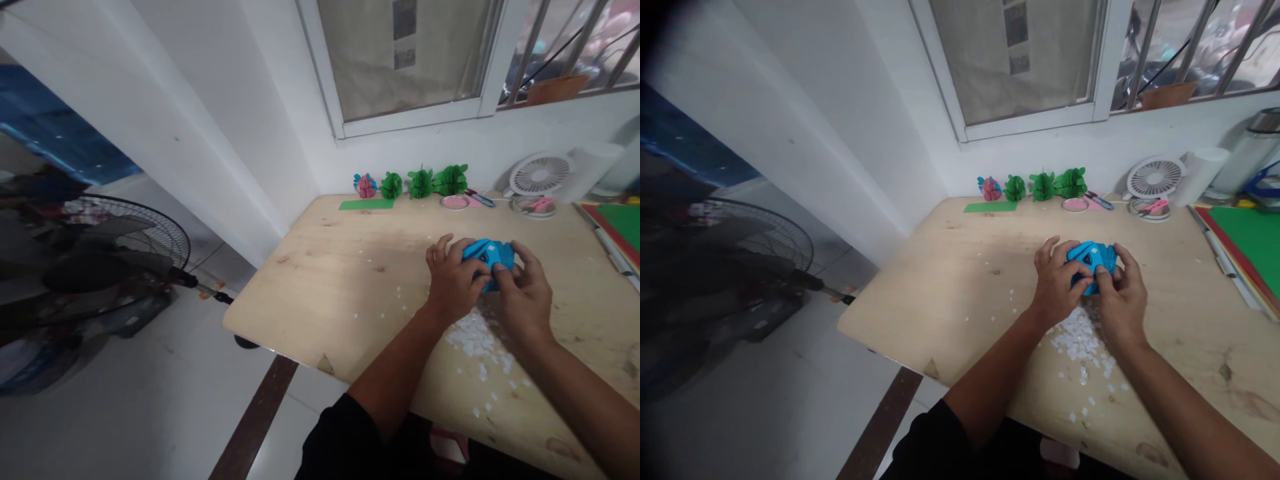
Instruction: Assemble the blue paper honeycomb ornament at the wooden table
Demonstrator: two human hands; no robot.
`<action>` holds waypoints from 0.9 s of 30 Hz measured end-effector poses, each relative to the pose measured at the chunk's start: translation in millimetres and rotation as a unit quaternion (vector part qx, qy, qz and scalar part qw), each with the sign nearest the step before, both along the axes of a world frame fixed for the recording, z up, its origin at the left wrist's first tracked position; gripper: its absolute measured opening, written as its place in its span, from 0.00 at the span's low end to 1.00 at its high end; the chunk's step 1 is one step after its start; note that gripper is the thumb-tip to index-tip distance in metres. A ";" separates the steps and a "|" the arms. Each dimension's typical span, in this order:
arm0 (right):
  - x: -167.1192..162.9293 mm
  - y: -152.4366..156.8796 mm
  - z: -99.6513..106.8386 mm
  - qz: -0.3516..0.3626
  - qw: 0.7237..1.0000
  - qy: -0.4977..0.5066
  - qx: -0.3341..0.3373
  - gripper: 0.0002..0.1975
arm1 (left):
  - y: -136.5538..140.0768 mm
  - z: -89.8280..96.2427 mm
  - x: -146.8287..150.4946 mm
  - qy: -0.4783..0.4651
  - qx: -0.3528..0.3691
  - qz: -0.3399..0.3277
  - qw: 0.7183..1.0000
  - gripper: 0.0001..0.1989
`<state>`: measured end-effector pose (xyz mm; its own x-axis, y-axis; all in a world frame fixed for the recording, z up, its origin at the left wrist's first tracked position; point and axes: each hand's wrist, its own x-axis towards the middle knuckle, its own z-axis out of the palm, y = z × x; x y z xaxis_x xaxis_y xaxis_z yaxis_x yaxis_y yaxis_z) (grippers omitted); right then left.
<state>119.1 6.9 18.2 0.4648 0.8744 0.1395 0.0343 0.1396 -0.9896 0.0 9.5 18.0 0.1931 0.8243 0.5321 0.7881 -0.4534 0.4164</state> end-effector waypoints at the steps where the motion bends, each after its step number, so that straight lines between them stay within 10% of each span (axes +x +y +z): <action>1: -0.2 -0.1 -0.5 0.002 1.000 -0.003 -0.003 0.36 | -0.1 -0.1 -0.3 0.003 0.000 -0.002 1.000 0.07; 27: 4.0 3.2 3.8 -0.007 1.000 0.014 -0.008 0.38 | 0.1 1.3 -5.1 -0.031 0.040 0.016 0.999 0.04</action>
